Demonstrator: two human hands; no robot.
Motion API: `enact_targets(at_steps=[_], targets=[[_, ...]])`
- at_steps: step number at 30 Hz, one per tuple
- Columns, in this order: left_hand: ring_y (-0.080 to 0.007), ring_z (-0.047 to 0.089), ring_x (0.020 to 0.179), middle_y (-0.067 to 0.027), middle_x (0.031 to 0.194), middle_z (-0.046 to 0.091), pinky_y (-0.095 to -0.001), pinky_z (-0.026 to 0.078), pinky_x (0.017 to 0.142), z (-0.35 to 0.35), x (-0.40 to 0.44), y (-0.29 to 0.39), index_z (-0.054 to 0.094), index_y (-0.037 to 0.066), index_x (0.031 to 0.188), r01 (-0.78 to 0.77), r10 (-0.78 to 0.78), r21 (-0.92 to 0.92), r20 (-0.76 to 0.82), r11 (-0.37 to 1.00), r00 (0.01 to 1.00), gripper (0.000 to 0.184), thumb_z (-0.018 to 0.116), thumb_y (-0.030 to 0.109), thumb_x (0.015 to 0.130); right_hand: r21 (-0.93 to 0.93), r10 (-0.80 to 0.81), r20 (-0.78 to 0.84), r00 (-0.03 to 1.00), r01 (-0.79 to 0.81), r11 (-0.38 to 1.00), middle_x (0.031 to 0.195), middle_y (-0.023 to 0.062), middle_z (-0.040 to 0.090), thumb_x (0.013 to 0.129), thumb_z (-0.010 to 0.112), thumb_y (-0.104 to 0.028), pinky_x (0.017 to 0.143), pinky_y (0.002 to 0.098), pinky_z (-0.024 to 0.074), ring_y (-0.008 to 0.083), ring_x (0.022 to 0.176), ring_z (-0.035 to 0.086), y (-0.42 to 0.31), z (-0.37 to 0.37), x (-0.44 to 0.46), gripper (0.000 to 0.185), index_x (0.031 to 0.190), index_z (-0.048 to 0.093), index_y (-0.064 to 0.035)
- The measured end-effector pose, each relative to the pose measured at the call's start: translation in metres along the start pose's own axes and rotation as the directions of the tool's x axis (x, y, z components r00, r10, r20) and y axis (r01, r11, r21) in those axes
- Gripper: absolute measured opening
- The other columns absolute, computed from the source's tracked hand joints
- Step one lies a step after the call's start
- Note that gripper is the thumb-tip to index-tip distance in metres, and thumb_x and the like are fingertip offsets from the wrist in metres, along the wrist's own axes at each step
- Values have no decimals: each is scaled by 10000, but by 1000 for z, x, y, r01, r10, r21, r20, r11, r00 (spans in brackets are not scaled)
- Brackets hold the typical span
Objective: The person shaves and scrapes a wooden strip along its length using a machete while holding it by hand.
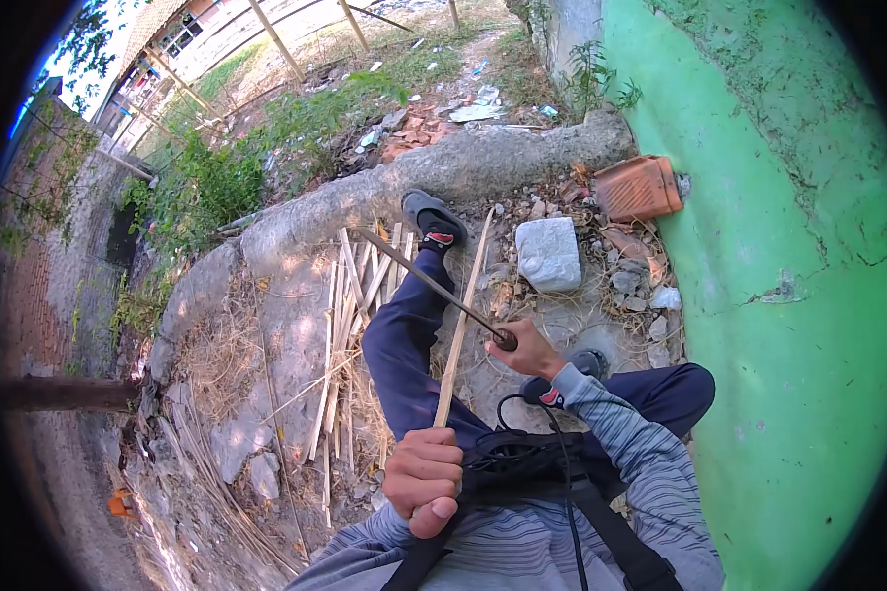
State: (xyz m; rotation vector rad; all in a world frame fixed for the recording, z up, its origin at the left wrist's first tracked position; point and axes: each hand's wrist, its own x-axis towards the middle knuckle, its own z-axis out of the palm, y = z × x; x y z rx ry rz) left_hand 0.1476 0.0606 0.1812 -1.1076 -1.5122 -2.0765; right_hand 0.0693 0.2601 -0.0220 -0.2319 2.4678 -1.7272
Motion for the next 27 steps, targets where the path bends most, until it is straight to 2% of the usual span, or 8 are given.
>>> enact_targets(at_steps=[2,6,8,9,11,18,22,27], targets=[[-144,205,329,2,408,246,-347,153,439,-6,0,-1,268,106,472,-4,5,-20,74,1000,997,546,554,221,923,27,-52,22,998,51,998,577,57,437,891,732,-222,550,375,347,133,572,382,1,2,3,316,734,585,11],[-147,201,329,1,408,248,-345,157,437,-8,0,0,267,104,472,-5,8,-26,88,1000,996,541,553,215,918,12,46,-50,998,-45,999,581,62,452,873,730,-210,553,374,356,135,577,394,78,7,23,308,731,576,16],[-146,196,328,0,407,247,-346,154,433,-13,-2,4,270,102,468,43,-40,-12,195,999,980,543,548,219,920,-64,108,-137,985,-118,991,591,82,496,853,740,-223,565,369,382,140,581,439,106,5,31,324,722,576,24],[-146,196,328,0,407,247,-346,154,433,-16,-2,5,270,102,468,39,-36,-11,195,999,980,543,548,219,920,-151,122,-117,986,-139,979,643,188,612,843,735,-248,627,417,464,249,602,625,98,0,34,331,768,624,54],[-206,309,389,-43,497,333,-379,203,457,-22,-6,8,330,71,522,62,-61,-1,214,998,975,403,544,173,849,-135,103,-107,989,-117,984,628,168,593,846,735,-242,614,409,451,231,583,592,77,1,28,328,764,616,51],[-204,296,380,-39,491,322,-379,207,457,-28,-2,5,324,72,522,38,-33,-26,188,999,982,414,546,166,859,39,84,-52,995,-82,996,591,63,453,875,728,-199,569,356,380,131,581,418,68,20,6,262,767,613,11],[-205,306,389,-38,496,319,-381,212,458,-28,-4,6,325,74,524,55,-47,-22,267,998,963,412,551,167,856,-26,248,-189,950,-257,966,601,112,532,848,737,-215,582,382,420,156,579,492,124,18,16,301,746,598,33],[-206,315,397,-33,503,314,-380,214,459,-31,-3,7,323,78,528,60,-54,-6,334,998,941,411,555,172,853,-78,160,-243,957,-183,980,587,114,527,839,743,-227,583,388,423,169,564,490,98,16,12,323,727,583,30]])
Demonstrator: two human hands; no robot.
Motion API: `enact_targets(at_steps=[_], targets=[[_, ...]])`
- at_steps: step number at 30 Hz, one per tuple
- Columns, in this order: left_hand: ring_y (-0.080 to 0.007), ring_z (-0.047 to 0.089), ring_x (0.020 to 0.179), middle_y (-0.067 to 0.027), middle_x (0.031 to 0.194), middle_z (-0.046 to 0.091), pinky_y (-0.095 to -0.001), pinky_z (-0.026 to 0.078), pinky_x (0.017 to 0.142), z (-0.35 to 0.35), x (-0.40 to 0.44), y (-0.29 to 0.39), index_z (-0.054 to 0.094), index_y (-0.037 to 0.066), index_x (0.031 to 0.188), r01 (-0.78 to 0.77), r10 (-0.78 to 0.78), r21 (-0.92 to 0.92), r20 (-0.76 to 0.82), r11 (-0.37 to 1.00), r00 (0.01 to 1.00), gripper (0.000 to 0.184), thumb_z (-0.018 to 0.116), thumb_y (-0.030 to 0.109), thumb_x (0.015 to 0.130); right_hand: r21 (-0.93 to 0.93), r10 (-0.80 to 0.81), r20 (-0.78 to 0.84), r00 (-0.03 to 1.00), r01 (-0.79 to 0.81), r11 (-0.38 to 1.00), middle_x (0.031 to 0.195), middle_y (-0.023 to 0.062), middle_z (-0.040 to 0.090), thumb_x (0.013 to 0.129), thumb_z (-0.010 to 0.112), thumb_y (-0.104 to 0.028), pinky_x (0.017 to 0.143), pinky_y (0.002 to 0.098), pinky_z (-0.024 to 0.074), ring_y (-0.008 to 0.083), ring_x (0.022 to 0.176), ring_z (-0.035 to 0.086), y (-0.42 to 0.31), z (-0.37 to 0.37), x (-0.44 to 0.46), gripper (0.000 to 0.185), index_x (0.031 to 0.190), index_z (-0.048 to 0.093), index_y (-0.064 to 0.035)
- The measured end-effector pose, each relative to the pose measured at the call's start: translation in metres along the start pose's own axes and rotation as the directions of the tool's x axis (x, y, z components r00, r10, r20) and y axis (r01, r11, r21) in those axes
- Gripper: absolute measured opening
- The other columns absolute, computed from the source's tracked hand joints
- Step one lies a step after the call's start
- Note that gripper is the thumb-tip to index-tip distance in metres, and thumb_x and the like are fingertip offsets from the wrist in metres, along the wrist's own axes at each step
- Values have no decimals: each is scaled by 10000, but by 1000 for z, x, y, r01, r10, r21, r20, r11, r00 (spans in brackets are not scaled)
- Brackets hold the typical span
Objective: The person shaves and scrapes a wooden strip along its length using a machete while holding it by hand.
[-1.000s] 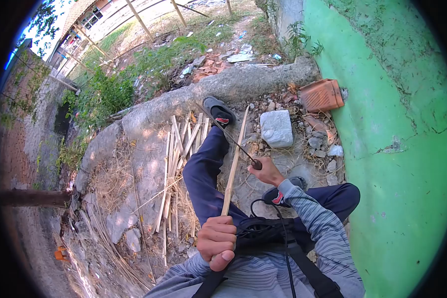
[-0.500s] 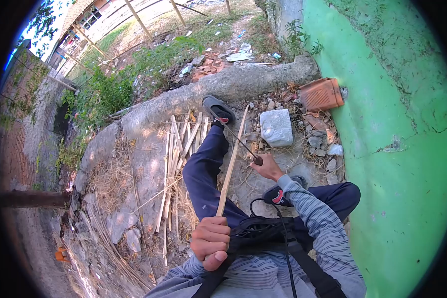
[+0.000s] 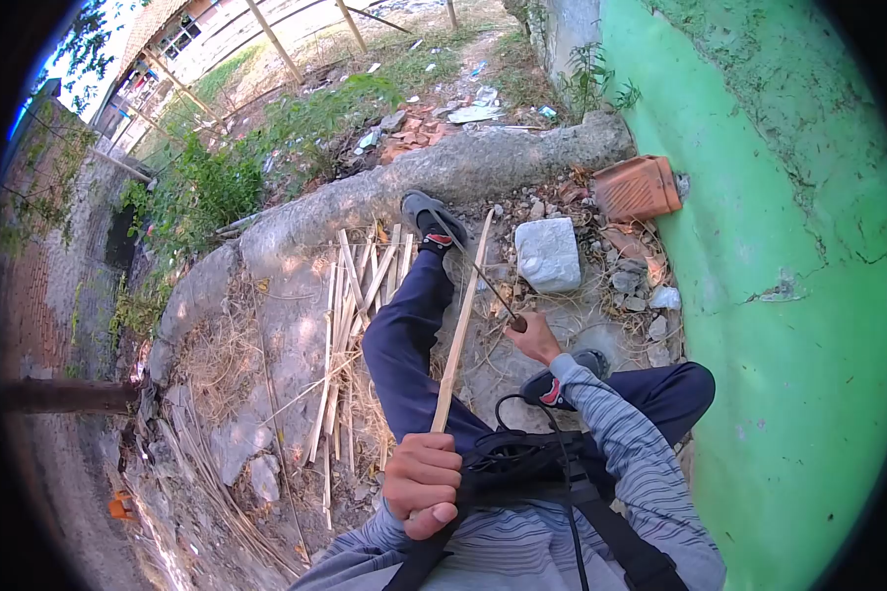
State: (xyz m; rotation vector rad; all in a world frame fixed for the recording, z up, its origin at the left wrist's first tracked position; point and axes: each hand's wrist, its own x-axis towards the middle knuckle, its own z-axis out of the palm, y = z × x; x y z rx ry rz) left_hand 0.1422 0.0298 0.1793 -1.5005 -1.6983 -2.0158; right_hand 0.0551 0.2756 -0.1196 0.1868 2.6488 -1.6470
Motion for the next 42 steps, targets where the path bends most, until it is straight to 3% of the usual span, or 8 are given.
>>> enact_targets(at_steps=[6,9,13,20,30,33,37,42], targets=[[-202,316,394,-32,501,314,-376,216,458,-4,0,-3,324,85,525,-29,28,-14,-79,999,996,411,556,181,850,79,-92,125,988,83,993,592,81,492,848,733,-233,566,373,394,162,570,425,-4,1,2,325,733,576,27],[-202,315,392,-34,499,313,-375,217,457,-1,-2,-1,322,85,524,-31,27,-39,-93,999,995,417,554,182,856,36,114,51,992,-116,993,615,115,552,849,723,-246,588,388,432,180,580,501,52,15,30,318,762,601,35],[-195,313,384,-33,492,324,-374,213,453,-1,-3,1,328,81,520,-10,9,-10,-98,1000,995,429,556,184,868,-76,147,-29,989,-149,986,696,202,664,816,751,-260,655,448,503,348,644,654,66,14,37,298,810,688,31],[-144,219,351,-3,427,290,-344,178,440,2,3,-6,284,113,492,-73,79,32,-392,997,917,560,509,252,985,120,27,174,984,-48,992,614,36,446,884,768,-261,560,364,341,122,601,398,33,6,-37,372,718,551,-9],[-174,375,461,-22,513,380,-387,322,535,-16,13,-10,386,99,658,-71,150,167,-521,983,840,731,281,718,1033,114,13,205,979,-37,993,593,10,458,910,736,-390,545,349,334,121,567,413,-40,-47,-65,455,716,545,-26],[-184,407,499,-39,541,419,-408,347,554,-12,21,-12,412,90,678,-8,98,152,-595,988,798,739,273,726,1028,152,-35,246,969,-3,988,588,-4,488,973,650,-471,491,314,363,96,505,469,-63,-68,-58,511,729,550,-33],[-209,465,542,-40,576,445,-422,448,647,-15,28,-14,407,111,649,30,95,283,-418,959,904,678,218,581,1100,349,-121,297,947,11,937,553,27,465,1044,529,-496,518,322,375,101,535,499,-125,-92,-61,539,840,601,-3],[-159,311,363,3,441,307,-345,348,456,-5,29,-26,343,118,549,39,36,178,-400,983,916,677,304,473,1124,225,-314,345,884,247,943,552,74,472,1039,534,-556,511,374,376,170,493,496,-158,-87,-70,586,917,644,7]])
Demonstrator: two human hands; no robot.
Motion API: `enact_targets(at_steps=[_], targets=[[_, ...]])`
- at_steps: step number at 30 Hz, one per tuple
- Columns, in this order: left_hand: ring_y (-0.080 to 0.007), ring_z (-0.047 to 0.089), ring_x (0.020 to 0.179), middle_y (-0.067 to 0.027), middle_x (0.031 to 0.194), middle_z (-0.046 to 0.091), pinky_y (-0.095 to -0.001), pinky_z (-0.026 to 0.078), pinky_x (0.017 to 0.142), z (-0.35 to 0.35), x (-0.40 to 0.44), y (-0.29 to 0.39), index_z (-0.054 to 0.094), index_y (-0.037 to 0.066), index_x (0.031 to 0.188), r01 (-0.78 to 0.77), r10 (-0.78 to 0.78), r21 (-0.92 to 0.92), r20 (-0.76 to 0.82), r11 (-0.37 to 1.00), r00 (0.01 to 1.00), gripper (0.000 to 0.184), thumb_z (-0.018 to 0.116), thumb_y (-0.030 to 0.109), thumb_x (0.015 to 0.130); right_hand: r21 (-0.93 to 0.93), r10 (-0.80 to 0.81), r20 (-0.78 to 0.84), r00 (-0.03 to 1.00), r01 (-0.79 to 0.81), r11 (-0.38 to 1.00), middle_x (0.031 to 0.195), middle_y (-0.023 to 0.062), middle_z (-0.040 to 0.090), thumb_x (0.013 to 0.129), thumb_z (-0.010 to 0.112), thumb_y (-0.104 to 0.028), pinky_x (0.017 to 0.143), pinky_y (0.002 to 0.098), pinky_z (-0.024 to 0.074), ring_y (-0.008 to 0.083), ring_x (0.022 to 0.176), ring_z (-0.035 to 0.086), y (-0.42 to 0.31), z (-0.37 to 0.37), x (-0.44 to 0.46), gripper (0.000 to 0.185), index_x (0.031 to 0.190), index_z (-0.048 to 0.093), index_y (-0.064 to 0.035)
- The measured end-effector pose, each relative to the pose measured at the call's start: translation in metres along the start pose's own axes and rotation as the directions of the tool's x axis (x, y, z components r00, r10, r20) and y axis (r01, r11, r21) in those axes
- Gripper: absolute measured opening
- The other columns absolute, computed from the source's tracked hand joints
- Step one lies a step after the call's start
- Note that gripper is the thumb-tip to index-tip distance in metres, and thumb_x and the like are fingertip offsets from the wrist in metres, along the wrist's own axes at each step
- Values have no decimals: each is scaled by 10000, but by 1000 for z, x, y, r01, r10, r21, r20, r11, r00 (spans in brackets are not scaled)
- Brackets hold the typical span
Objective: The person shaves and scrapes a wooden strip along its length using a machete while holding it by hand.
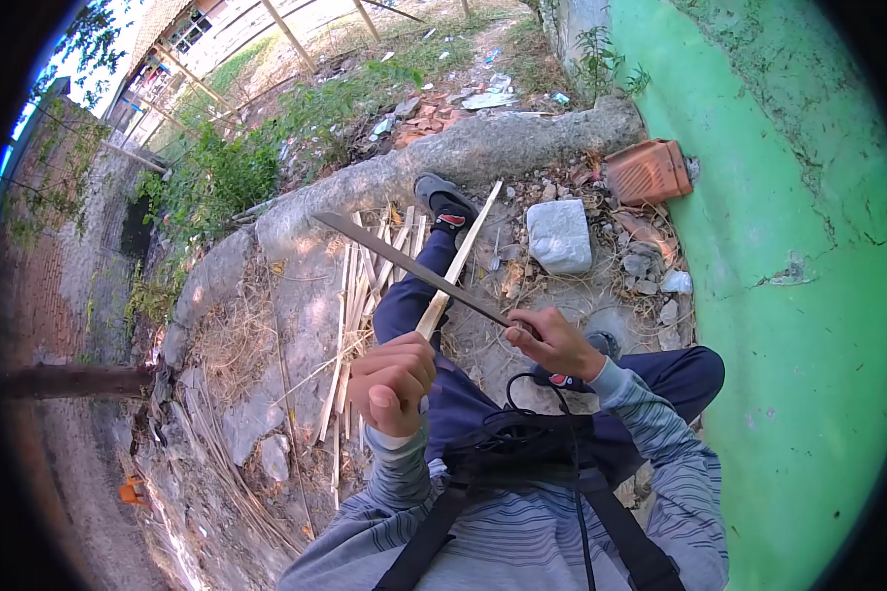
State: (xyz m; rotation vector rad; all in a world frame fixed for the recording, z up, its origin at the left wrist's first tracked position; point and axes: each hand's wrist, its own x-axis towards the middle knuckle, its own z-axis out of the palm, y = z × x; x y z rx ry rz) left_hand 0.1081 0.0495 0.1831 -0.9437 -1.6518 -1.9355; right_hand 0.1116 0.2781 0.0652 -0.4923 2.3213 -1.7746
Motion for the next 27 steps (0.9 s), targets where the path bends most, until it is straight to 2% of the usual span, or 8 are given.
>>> enact_targets(at_steps=[4,7,11,15,18,22,25,27], targets=[[-141,255,372,6,442,280,-338,276,442,4,-7,-15,296,132,544,-80,74,-62,-84,995,994,669,291,459,1128,-69,-57,28,998,59,996,554,126,480,1043,526,-551,505,407,371,268,472,515,-23,7,-2,575,959,655,3],[-140,260,378,9,453,277,-336,264,443,6,-7,-17,300,134,551,-75,67,-54,-135,996,989,675,282,488,1125,52,-26,38,999,24,998,565,71,465,1043,551,-507,507,370,368,187,503,477,-20,14,-4,515,939,626,-8],[-136,274,384,10,463,293,-335,257,445,16,-4,-5,321,128,574,-69,67,-14,-153,997,986,677,283,534,1115,107,7,35,999,-10,994,566,59,443,1044,546,-517,500,366,348,165,501,435,-30,12,-12,521,935,620,-13],[-165,396,372,-29,463,401,-332,358,415,28,-2,27,399,60,586,-177,158,-155,-130,972,979,721,373,584,1082,77,-20,36,999,17,997,565,78,421,1036,576,-500,495,365,327,172,497,389,-52,-1,-27,501,942,621,-10],[-148,388,363,-10,474,407,-322,346,396,28,1,34,384,102,616,-151,162,-166,52,974,985,655,337,535,1107,66,-13,24,1000,12,998,564,107,419,1028,612,-468,497,380,314,191,488,381,-55,-4,-37,473,958,633,-1],[-160,413,365,-23,474,429,-322,370,401,29,7,37,409,84,617,-76,97,-183,109,980,989,639,374,505,1097,118,10,-3,1000,-9,993,561,87,424,1025,620,-467,500,370,321,167,496,391,-48,-1,-47,471,981,648,0],[-207,458,403,-65,489,450,-336,389,439,20,10,38,475,16,606,56,-39,-138,121,989,992,663,504,536,1017,120,36,-4,999,-36,992,547,4,432,1039,558,-547,478,301,354,92,505,408,-42,2,-50,550,909,591,-14],[-218,464,416,-76,511,456,-343,378,443,7,7,35,496,13,608,110,-71,-165,223,980,972,664,522,572,965,153,56,-13,998,-53,987,552,31,435,1038,580,-507,487,320,342,107,507,407,-37,6,-53,512,939,623,-7]])
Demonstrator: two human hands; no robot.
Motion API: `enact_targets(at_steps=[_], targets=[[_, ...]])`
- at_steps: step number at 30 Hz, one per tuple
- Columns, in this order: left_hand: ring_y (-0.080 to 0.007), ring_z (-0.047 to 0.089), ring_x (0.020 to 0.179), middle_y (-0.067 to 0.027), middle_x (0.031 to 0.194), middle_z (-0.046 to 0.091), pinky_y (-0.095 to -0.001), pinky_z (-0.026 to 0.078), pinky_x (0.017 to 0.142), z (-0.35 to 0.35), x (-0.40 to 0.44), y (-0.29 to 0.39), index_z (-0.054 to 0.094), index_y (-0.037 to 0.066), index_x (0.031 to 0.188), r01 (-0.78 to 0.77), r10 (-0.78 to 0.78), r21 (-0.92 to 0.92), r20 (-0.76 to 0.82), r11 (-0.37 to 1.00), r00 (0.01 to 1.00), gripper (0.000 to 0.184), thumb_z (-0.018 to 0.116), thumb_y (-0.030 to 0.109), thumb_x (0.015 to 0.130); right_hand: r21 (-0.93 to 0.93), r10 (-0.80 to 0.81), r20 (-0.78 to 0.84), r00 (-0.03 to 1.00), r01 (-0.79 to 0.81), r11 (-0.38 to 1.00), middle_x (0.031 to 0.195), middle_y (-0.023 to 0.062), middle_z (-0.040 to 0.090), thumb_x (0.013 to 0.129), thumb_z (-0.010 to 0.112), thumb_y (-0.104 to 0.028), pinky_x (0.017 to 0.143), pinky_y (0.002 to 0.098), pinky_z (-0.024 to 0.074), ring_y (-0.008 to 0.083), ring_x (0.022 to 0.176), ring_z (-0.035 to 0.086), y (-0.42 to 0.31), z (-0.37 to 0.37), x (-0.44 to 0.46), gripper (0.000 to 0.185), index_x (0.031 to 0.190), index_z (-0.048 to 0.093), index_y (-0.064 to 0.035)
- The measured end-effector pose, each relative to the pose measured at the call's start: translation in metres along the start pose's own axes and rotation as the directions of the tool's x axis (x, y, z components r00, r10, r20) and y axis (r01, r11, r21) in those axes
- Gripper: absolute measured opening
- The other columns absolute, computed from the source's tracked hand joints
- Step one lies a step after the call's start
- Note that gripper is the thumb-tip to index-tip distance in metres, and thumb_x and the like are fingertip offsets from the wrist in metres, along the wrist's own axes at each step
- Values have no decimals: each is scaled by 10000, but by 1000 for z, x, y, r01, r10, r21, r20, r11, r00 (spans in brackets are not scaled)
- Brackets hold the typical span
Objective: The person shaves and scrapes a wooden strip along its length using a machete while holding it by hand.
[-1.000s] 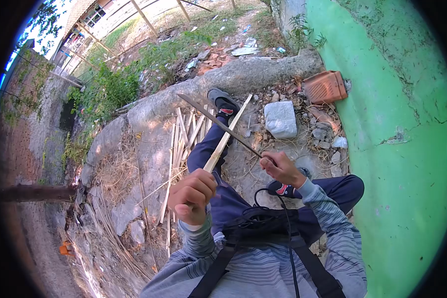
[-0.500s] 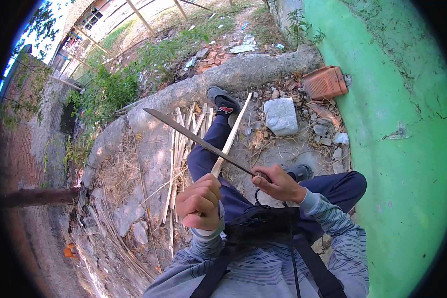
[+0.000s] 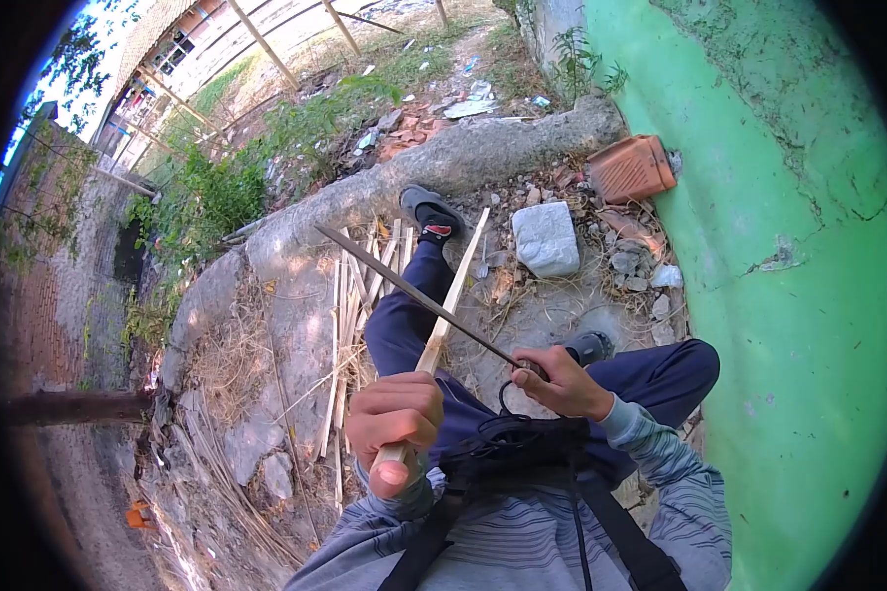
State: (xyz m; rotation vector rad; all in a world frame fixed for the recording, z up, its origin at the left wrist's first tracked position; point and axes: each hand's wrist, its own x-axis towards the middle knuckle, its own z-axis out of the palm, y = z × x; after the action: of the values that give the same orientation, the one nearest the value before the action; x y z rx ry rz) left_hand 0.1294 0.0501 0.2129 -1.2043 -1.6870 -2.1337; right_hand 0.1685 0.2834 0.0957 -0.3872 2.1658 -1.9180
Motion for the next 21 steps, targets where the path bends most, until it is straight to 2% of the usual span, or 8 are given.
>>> enact_targets(at_steps=[3,7,10,12,16,18,20,21], targets=[[-225,461,425,-78,529,461,-343,373,443,-4,2,-1,490,24,586,-6,10,-36,95,999,995,681,511,588,967,33,19,-16,1000,-18,999,557,56,432,1037,599,-467,493,339,326,118,510,404,1,1,-2,477,967,653,2],[-225,454,424,-72,532,466,-343,366,440,8,4,-4,473,30,568,-35,35,-11,71,999,997,673,492,559,985,44,-9,-24,1000,11,999,557,49,415,1037,597,-471,489,336,318,112,512,398,4,1,-4,483,966,647,4],[-195,426,360,-54,458,436,-336,396,413,13,3,-10,435,48,527,-139,139,20,38,990,990,692,430,524,1029,72,-12,-11,1000,13,997,556,51,415,1036,596,-477,487,340,315,114,507,390,8,2,-5,485,959,642,-1],[-180,392,343,-41,445,397,-323,357,388,13,0,-14,410,57,510,-252,248,44,81,967,965,699,405,500,1051,78,-5,-8,1000,5,997,555,58,423,1032,605,-470,488,341,318,120,504,391,6,4,-5,475,947,640,-4],[-162,330,322,-25,430,346,-316,294,357,17,-5,-21,381,61,504,-272,279,-65,149,960,949,700,380,482,1063,-10,-32,47,998,32,999,562,90,462,994,679,-430,492,356,336,166,489,412,-7,6,4,427,925,642,-11],[-144,269,309,-12,419,312,-309,237,340,27,-8,-25,352,65,500,-316,316,-61,-8,947,949,689,387,467,1059,-77,-66,71,995,71,995,581,80,485,965,721,-400,501,345,363,156,503,438,-13,6,9,392,926,639,-18],[-161,275,329,-24,445,307,-314,222,364,28,-12,-34,337,56,508,-323,321,-30,-64,946,945,689,384,471,1056,-144,-100,102,990,114,983,600,70,507,936,764,-369,510,333,390,145,517,464,-21,9,13,366,927,637,-26],[-178,282,348,-36,470,303,-319,208,388,29,-13,-38,323,48,516,-329,327,-1,-118,944,938,690,381,476,1054,-152,-103,91,991,116,981,603,105,524,917,777,-345,519,356,404,196,506,473,-26,10,14,351,932,649,-19]])
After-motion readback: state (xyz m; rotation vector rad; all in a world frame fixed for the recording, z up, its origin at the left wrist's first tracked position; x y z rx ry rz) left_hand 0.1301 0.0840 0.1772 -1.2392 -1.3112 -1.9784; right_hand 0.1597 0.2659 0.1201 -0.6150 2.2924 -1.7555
